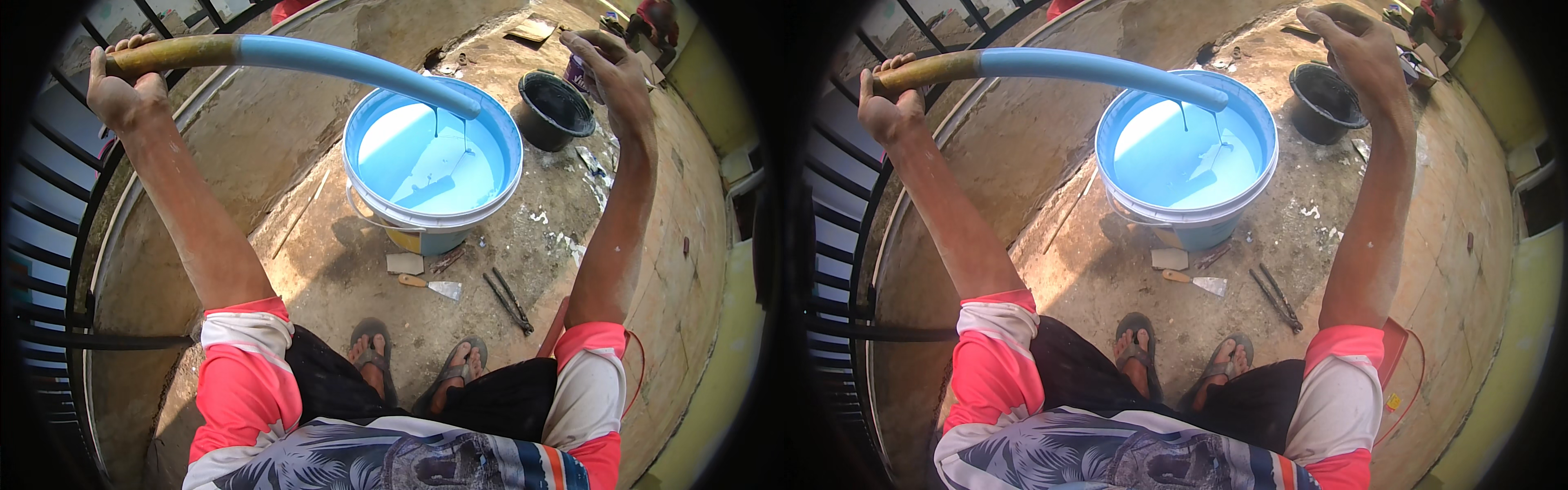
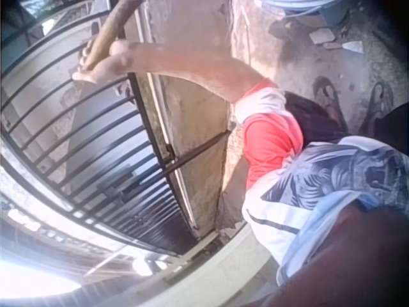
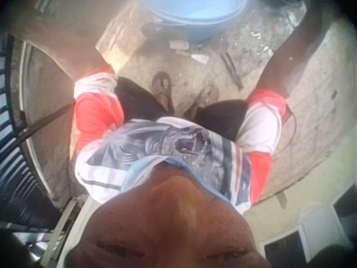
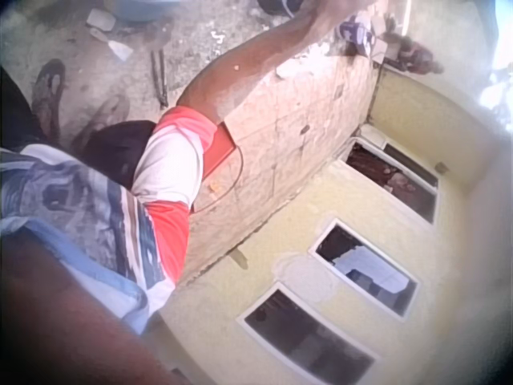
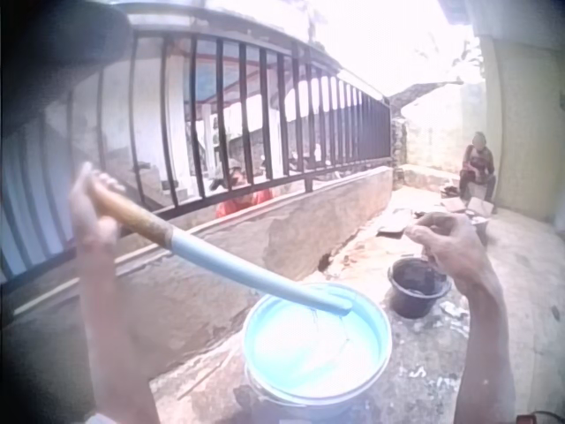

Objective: The person uses a long-handled wooden stick to stir light blue paint in a white bucket. The person repeatedly dips and rotates the stick to blend the paint, occasionally lifting it to check consistency. The task occurs outdoors on a concrete surface with other paint containers nearby.

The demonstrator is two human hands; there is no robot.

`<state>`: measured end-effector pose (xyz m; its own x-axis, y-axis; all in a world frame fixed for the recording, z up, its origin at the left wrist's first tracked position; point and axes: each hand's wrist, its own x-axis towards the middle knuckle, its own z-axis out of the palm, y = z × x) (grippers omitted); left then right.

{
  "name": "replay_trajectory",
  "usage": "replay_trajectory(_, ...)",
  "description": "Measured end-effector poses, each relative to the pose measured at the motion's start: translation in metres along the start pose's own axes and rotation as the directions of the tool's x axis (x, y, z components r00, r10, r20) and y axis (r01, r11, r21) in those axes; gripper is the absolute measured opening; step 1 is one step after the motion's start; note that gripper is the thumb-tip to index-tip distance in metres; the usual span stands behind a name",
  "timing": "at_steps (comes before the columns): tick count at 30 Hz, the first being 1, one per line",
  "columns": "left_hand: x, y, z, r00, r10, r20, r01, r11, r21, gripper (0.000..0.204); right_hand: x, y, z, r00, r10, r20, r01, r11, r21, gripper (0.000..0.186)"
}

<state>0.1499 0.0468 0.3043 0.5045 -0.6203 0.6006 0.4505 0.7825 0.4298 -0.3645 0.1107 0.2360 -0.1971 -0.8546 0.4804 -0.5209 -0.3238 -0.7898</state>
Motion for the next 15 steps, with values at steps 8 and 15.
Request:
replay_trajectory(8, 0.0009, 0.0016, -0.0004, 1.0, 0.023, 0.011, -0.023, 1.0, 0.007, 0.018, -0.0014, -0.0023, 0.0003, 1.0, -0.005, 0.018, 0.005, 1.0, 0.001, 0.031)
replay_trajectory(15, -0.0025, 0.004, 0.0041, 1.0, -0.007, -0.009, 0.007, 1.0, -0.027, 0.016, -0.0006, -0.0008, -0.0003, 1.0, -0.016, 0.016, 0.016, 1.0, -0.003, 0.033)
